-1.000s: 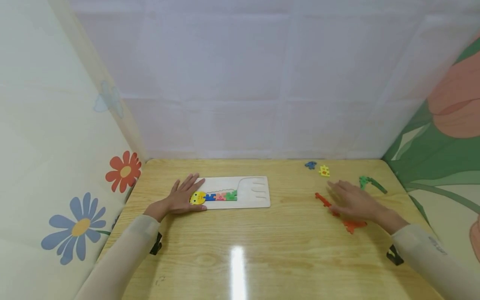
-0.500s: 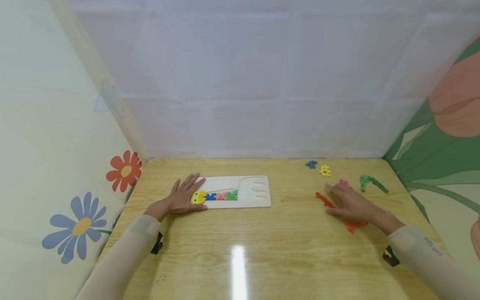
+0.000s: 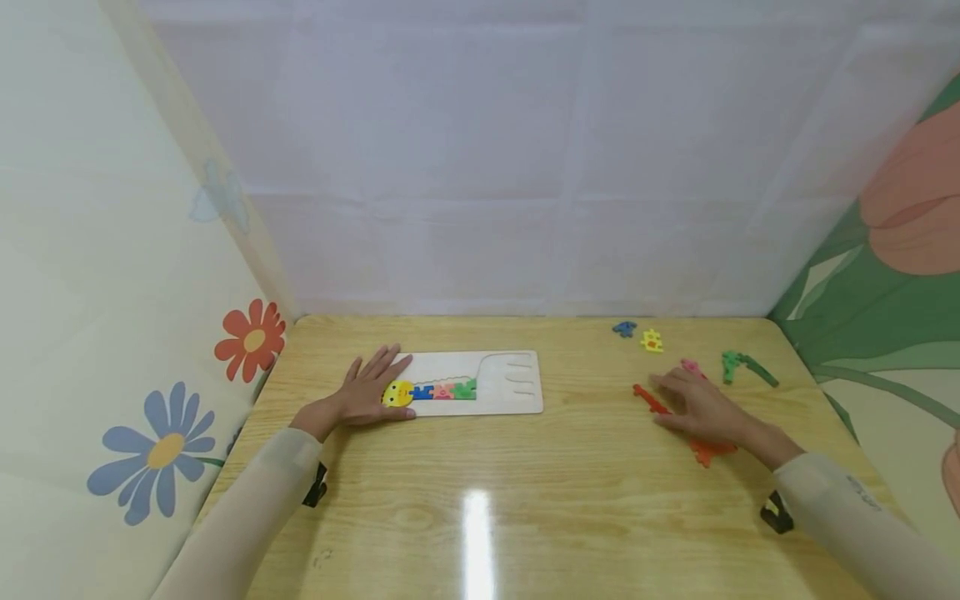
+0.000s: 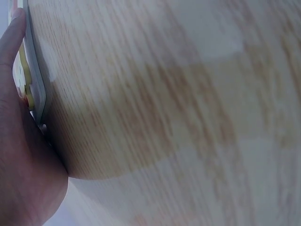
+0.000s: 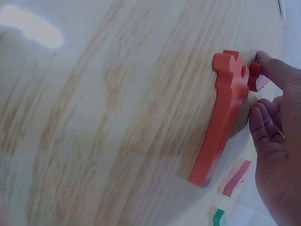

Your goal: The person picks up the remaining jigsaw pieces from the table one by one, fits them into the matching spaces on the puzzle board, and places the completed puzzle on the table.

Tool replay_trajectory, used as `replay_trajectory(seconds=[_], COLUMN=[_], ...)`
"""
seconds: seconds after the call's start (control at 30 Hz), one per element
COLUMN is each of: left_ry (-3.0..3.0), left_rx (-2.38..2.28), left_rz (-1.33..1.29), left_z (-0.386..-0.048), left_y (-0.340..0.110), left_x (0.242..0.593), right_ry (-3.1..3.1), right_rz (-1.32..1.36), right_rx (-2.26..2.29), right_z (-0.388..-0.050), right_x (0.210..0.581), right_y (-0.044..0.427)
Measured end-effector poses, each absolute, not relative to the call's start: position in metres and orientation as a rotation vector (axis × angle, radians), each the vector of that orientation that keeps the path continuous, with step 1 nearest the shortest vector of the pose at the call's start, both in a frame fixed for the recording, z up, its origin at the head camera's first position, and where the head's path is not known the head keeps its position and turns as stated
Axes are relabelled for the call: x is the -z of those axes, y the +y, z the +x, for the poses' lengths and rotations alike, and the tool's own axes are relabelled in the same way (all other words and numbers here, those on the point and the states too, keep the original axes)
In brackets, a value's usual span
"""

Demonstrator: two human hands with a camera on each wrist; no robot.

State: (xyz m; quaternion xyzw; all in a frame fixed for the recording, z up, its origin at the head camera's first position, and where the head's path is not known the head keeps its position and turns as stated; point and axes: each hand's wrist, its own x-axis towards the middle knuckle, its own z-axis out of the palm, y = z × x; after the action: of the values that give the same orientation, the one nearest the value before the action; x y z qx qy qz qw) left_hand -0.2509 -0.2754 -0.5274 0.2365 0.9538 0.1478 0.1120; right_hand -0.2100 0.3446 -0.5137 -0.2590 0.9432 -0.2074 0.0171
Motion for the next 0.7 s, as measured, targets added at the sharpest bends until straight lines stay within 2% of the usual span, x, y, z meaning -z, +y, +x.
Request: replay_trajectory(seconds=[0.7], left_ry=[2.802], left_rx=[-0.438], left_rz=[0.701], left_z=[-0.251], left_y=[-0.2754], left_x=[0.5278], right_ry=[2.827], right_rz=[-0.78], right_rx=[0.891], right_z=[-0.2104], right_x=[0.5127], right_y=[0.3397])
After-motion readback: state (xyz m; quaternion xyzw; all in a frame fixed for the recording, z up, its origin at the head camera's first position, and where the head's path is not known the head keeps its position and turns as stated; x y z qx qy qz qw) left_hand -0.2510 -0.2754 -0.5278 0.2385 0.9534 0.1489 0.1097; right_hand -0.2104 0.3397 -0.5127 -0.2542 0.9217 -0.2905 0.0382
